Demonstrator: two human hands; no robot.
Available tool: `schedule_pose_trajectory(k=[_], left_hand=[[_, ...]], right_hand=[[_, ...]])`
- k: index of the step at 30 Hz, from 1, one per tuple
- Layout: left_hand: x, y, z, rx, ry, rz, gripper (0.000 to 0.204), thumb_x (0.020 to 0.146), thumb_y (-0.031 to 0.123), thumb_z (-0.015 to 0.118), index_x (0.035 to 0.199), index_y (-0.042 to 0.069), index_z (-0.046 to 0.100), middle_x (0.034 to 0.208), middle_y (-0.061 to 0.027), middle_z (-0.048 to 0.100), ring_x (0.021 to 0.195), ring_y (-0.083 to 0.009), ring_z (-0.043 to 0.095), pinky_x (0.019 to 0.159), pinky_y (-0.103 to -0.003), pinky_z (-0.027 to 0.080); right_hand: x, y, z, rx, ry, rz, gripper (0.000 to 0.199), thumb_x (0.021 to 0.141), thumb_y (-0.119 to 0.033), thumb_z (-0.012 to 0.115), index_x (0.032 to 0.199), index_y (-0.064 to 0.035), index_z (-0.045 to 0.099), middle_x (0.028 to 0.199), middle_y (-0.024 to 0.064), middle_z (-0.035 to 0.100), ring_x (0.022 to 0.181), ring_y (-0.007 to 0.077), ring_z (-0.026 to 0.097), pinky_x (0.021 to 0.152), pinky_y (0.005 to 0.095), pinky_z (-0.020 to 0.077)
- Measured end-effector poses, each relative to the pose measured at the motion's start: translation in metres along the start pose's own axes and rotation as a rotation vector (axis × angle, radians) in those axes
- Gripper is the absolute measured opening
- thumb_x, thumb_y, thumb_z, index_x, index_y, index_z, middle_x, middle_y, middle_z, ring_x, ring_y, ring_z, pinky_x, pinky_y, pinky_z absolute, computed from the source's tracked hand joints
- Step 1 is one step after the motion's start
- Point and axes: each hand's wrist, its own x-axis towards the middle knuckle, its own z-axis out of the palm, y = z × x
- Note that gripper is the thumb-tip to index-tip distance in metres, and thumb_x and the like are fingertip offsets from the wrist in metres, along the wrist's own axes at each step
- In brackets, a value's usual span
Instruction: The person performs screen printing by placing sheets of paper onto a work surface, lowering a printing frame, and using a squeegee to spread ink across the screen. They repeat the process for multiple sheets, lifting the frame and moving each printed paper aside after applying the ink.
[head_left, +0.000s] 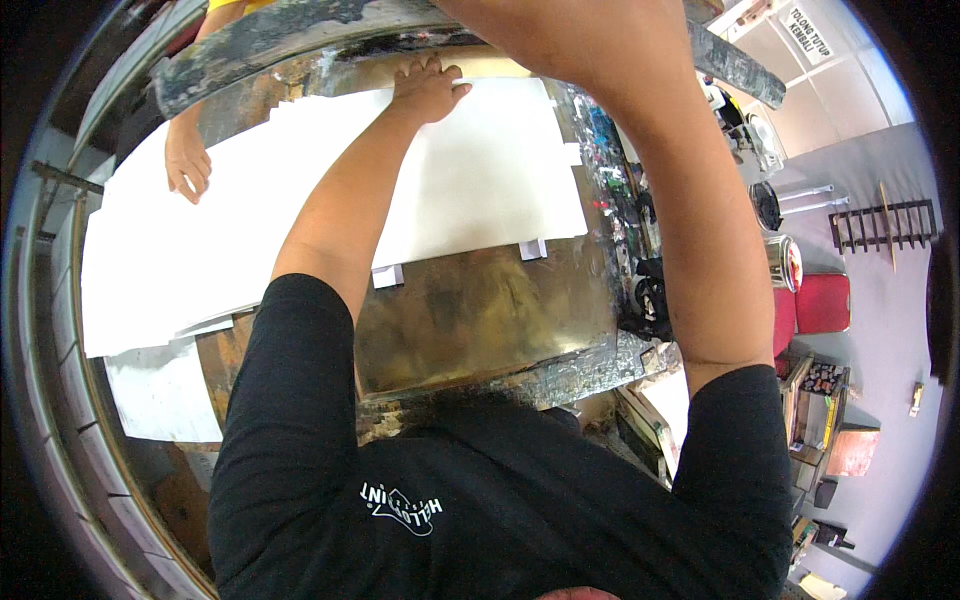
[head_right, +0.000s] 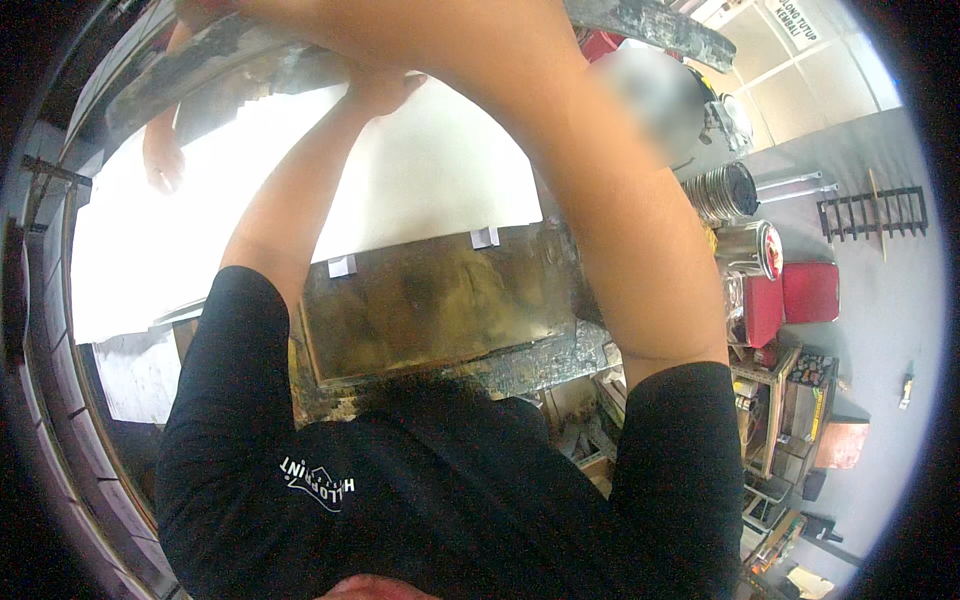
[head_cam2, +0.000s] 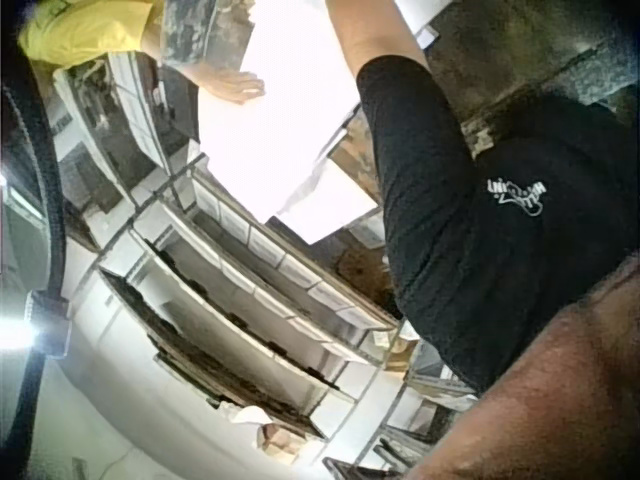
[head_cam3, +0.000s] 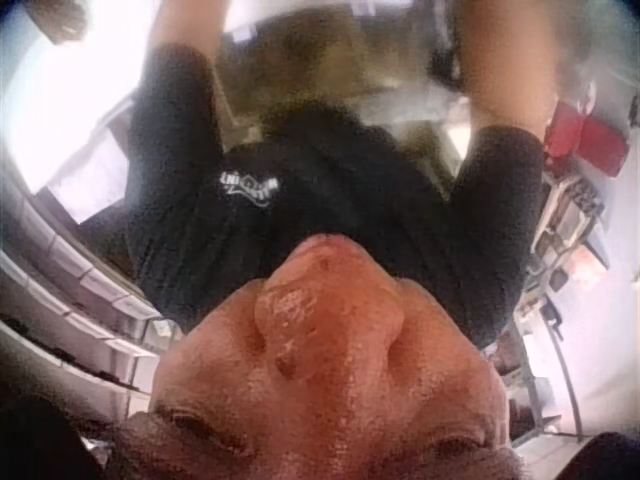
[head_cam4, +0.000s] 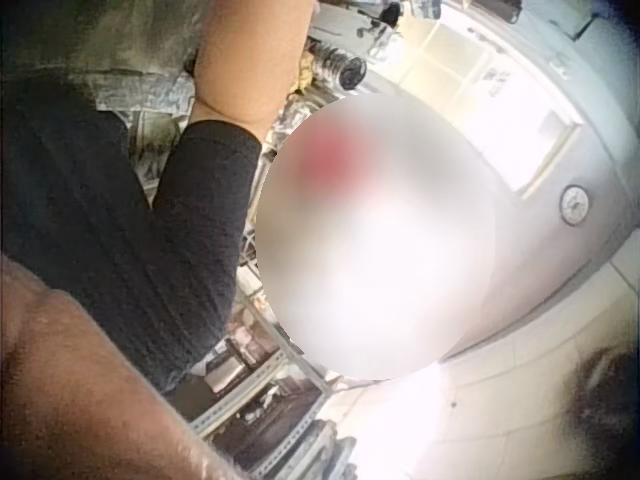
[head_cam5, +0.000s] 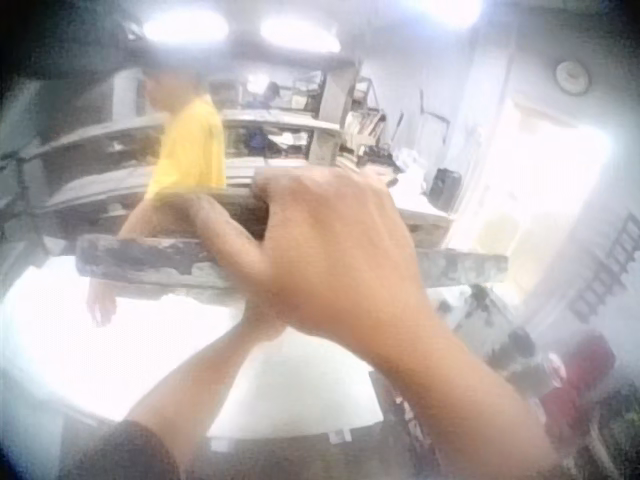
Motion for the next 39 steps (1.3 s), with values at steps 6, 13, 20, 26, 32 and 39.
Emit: schedule_pose_trajectory(k=[6,13,20,26,32,39], left_hand=[[-0.118,0.015,-0.099,-0.371,0.316,-0.015,0.081,0.104,0.064,0.061,0.159,0.005,0.053,0.161,-0.0213,0.054,0.146,-0.04,0.054,0.122,-0.055,0.042],[-0.323,0.007,-0.219,-1.619,0.566,-0.29,0.106,0.087,0.007,0.089,0.165,-0.015,0.021,0.114,-0.0122,0.072,0.101,-0.0151,0.069,0.091,-0.029,0.057],[-0.387,0.057,-0.145,-1.115,0.352,-0.453,0.1,0.073,0.029,0.102,0.154,-0.007,0.055,0.123,-0.0176,0.077,0.111,-0.0214,0.074,0.098,-0.036,0.057],[-0.413,0.05,-0.081,-0.674,0.384,-0.423,0.109,0.064,0.048,0.102,0.152,0.0,0.06,0.099,-0.0138,0.074,0.087,-0.0324,0.072,0.077,-0.042,0.057],[-0.414,0.041,-0.068,-0.519,0.378,-0.354,0.114,0.062,0.054,0.1,0.153,0.0,0.059,0.093,-0.0135,0.071,0.081,-0.0319,0.069,0.074,-0.043,0.055],[-0.415,0.04,-0.07,-0.594,0.3,-0.363,0.113,0.066,0.05,0.1,0.155,-0.004,0.055,0.089,-0.0137,0.07,0.08,-0.0322,0.069,0.072,-0.043,0.055]], right_hand=[[0.004,0.015,-0.003,0.066,-0.228,0.038,0.068,0.106,-0.068,0.05,0.073,-0.0099,0.062,0.064,0.0021,0.056,0.056,0.0137,0.048,0.058,0.034,0.0421],[-0.073,0.007,0.031,-0.028,0.204,-0.216,0.069,0.098,-0.062,0.068,0.131,-0.0012,0.068,0.101,0.0198,0.075,0.093,0.0388,0.071,0.084,0.0501,0.0489],[-0.18,0.009,0.064,0.202,-0.575,-0.171,0.034,0.095,-0.034,0.077,0.12,-0.0113,0.075,0.116,0.0144,0.07,0.11,0.0365,0.065,0.095,0.0485,0.048],[-0.189,0.037,0.085,0.557,-0.786,0.024,0.035,0.099,-0.037,0.072,0.119,-0.0083,0.072,0.11,0.0204,0.075,0.107,0.0461,0.069,0.091,0.0553,0.0535],[-0.241,0.0,0.096,0.333,-0.733,-0.107,0.039,0.09,-0.025,0.079,0.126,-0.0144,0.071,0.114,0.0099,0.072,0.108,0.0353,0.068,0.091,0.0501,0.0564],[-0.241,0.01,0.157,0.207,-0.543,-0.132,0.055,0.08,-0.017,0.084,0.132,-0.0134,0.067,0.127,0.0054,0.068,0.111,0.0298,0.064,0.089,0.0444,0.0585]])
